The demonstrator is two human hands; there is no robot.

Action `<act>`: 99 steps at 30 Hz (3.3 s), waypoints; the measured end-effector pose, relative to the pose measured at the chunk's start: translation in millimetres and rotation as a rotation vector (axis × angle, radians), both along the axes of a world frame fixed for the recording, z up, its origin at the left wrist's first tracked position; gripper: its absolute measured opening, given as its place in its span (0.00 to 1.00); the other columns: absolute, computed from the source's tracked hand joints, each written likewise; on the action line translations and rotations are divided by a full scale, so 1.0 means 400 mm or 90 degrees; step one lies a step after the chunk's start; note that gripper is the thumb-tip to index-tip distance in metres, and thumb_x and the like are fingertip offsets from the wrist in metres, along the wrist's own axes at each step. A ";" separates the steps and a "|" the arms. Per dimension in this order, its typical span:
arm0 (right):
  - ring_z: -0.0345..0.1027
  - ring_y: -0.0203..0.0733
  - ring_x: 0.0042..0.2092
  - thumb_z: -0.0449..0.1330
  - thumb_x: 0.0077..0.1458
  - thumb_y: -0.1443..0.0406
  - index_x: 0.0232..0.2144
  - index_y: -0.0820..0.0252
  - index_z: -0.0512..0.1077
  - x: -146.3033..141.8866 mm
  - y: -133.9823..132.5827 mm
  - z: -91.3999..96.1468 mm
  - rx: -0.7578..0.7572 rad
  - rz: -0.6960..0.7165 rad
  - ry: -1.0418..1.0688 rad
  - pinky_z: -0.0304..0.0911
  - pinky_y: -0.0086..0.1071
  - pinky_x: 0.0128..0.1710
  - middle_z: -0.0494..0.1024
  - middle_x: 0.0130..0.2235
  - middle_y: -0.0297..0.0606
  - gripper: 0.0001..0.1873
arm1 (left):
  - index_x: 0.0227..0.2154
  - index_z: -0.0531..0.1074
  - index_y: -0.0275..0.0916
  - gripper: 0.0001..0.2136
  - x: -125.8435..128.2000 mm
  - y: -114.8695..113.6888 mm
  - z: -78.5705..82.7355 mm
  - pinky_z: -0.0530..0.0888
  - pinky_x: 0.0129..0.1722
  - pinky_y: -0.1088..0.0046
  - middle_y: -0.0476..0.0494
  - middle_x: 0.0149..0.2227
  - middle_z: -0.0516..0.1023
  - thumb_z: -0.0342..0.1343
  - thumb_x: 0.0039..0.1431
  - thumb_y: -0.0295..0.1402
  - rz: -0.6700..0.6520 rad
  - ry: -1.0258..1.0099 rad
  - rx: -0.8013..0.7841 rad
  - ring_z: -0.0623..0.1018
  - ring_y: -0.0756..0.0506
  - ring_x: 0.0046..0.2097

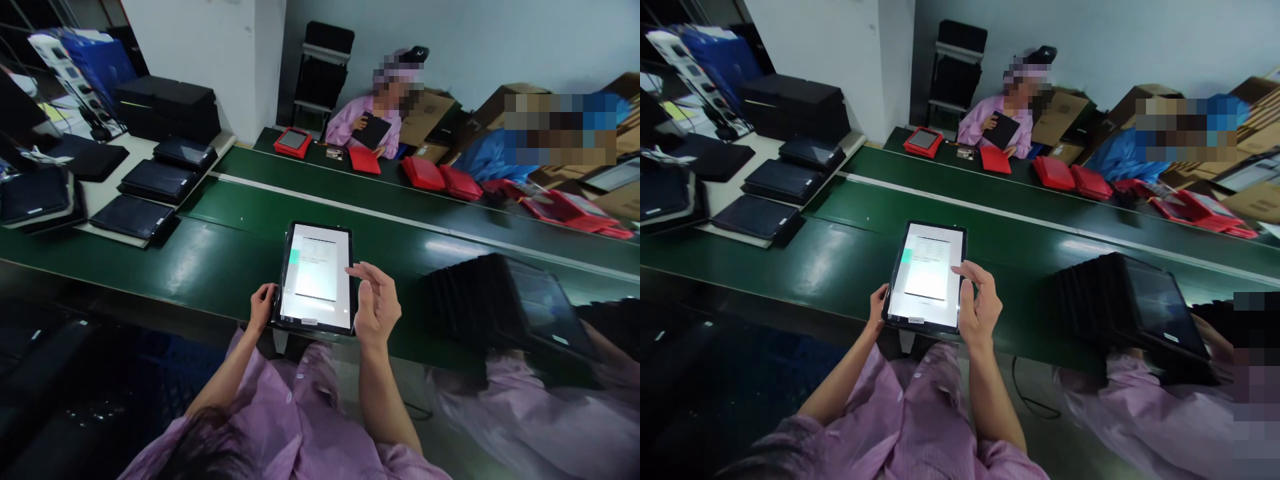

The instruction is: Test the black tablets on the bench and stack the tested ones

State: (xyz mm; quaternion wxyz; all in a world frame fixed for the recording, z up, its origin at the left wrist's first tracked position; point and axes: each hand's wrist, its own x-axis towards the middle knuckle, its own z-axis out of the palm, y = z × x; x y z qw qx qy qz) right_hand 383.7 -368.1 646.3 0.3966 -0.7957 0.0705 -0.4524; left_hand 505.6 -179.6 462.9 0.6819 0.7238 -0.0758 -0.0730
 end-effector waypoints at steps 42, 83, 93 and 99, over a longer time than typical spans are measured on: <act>0.77 0.47 0.61 0.46 0.78 0.58 0.45 0.50 0.83 0.078 -0.036 0.032 -0.130 0.009 0.107 0.59 0.57 0.72 0.88 0.46 0.35 0.24 | 0.53 0.80 0.40 0.19 0.075 -0.055 0.300 0.73 0.61 0.63 0.39 0.56 0.80 0.64 0.63 0.43 -0.057 -0.008 -0.154 0.78 0.39 0.57; 0.77 0.47 0.60 0.44 0.78 0.61 0.52 0.52 0.80 0.041 -0.043 0.041 -0.248 -0.011 0.170 0.55 0.58 0.73 0.87 0.50 0.37 0.23 | 0.52 0.82 0.39 0.22 0.016 -0.011 0.308 0.69 0.67 0.60 0.37 0.58 0.82 0.58 0.68 0.50 -0.047 0.017 -0.165 0.77 0.38 0.62; 0.46 0.57 0.78 0.52 0.73 0.45 0.75 0.47 0.55 -0.038 -0.021 0.011 -0.097 0.068 0.227 0.54 0.60 0.74 0.51 0.78 0.44 0.35 | 0.55 0.80 0.41 0.25 -0.044 -0.002 0.310 0.70 0.67 0.60 0.40 0.61 0.80 0.47 0.73 0.53 -0.015 -0.001 -0.132 0.76 0.39 0.65; 0.39 0.64 0.79 0.74 0.51 0.41 0.79 0.47 0.29 -0.132 -0.030 -0.054 0.013 0.172 0.370 0.52 0.62 0.75 0.35 0.80 0.49 0.73 | 0.59 0.79 0.44 0.24 -0.101 0.010 0.292 0.63 0.73 0.59 0.42 0.68 0.74 0.46 0.75 0.51 -0.016 -0.028 -0.174 0.69 0.40 0.71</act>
